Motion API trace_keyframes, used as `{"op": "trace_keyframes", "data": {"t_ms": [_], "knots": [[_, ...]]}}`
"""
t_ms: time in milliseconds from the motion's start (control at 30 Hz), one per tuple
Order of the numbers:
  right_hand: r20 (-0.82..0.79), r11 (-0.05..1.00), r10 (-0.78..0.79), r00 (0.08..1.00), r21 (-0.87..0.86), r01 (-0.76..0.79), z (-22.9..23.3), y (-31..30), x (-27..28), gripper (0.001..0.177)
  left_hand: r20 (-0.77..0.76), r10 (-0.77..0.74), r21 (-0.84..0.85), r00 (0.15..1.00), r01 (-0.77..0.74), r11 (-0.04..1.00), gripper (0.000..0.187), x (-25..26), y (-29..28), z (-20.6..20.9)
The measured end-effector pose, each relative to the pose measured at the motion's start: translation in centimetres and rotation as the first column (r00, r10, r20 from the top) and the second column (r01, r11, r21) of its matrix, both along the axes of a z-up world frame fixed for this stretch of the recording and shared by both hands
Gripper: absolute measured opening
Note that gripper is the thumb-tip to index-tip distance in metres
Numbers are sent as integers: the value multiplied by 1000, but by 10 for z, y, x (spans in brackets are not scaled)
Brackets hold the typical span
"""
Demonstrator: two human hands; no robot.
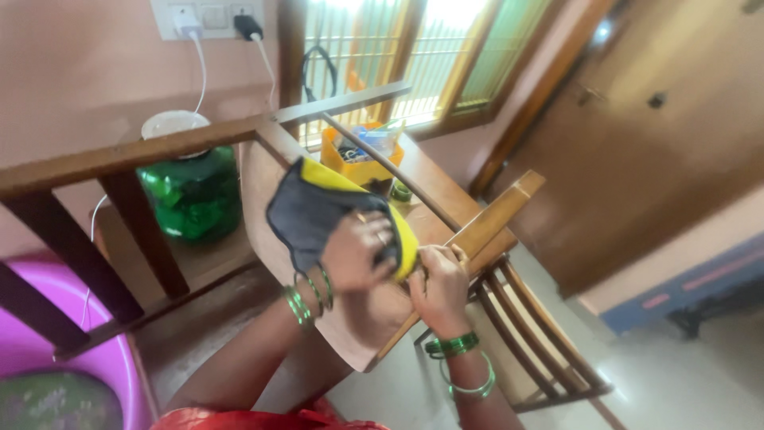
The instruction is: The person wipes down a wooden chair with a cloth, flipping it over to clean the frame, legs, and underside.
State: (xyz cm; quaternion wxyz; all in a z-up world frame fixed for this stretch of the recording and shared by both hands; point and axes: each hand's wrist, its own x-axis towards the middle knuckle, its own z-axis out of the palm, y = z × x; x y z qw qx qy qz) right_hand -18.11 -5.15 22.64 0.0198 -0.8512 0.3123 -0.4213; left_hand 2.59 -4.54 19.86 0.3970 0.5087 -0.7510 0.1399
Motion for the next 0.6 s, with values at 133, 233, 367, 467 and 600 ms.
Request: {"op": "trace_keyframes", "data": {"t_ms": [133, 233, 367, 467, 600], "knots": [[16, 999, 45, 999, -31, -44, -3, -3, -5, 25, -11, -150, -101, 989, 148, 984, 45, -13, 15, -6], [23, 996, 70, 997, -52, -69, -2, -6, -5, 25, 28, -166, -99, 986, 168, 981, 44, 1, 8, -10], [22, 996, 89, 996, -28, -88, -1, -4, -7, 28, 87, -107, -118, 990, 117, 986, 36, 32, -8, -26], [-1, 995, 82, 997, -60, -82, 1, -6, -6, 30, 45, 14, -55, 999, -11, 998, 35, 77, -29, -31], [-10, 998, 62, 998, 5, -62, 0, -5, -9, 30, 24, 134, -5, 991, -134, 991, 35, 146, -67, -36]]}}
